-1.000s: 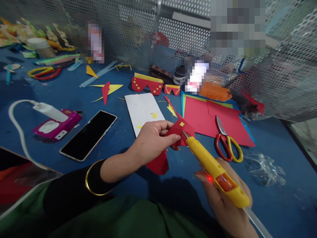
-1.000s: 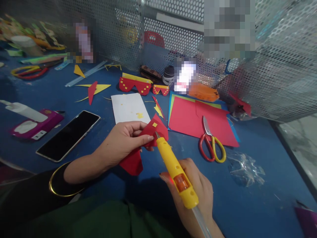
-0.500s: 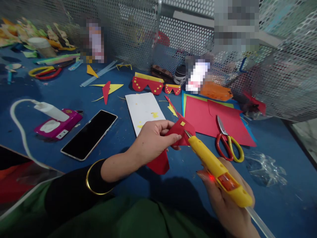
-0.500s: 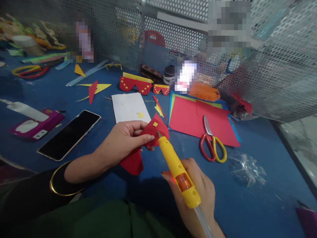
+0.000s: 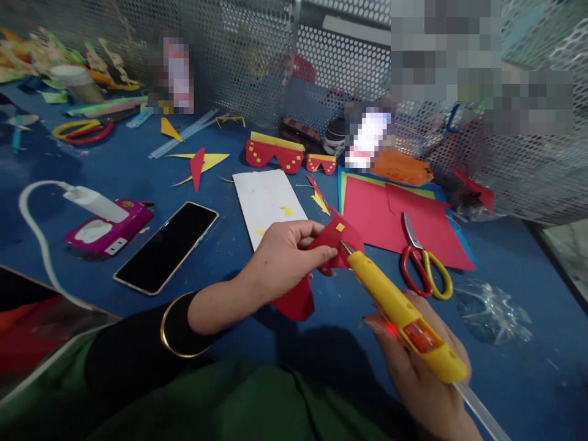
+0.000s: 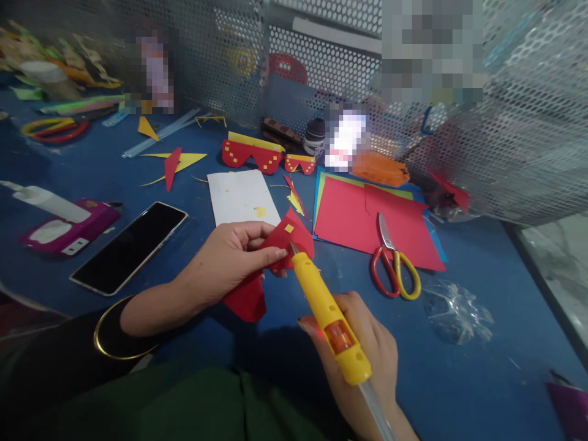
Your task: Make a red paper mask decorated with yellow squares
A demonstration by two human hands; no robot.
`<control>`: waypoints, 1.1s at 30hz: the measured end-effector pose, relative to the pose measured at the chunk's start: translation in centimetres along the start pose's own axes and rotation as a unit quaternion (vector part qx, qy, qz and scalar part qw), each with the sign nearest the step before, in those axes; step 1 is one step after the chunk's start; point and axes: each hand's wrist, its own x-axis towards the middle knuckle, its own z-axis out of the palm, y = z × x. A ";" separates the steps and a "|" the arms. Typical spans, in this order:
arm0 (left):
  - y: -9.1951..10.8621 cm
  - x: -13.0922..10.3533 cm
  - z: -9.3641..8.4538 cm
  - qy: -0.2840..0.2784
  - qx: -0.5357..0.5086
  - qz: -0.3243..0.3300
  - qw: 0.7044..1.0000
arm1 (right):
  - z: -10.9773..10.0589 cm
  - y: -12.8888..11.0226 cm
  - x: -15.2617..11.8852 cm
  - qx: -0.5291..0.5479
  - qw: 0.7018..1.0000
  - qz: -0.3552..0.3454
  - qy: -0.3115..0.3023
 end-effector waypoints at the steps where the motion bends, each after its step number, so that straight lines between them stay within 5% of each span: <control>1: 0.0 0.0 0.0 0.000 0.003 -0.001 1.000 | 0.0 0.0 0.0 -0.002 1.000 0.000 0.000; 33: 0.2 -0.2 0.0 0.001 0.015 -0.001 1.000 | -0.2 -0.1 -0.2 -0.007 1.000 0.007 0.002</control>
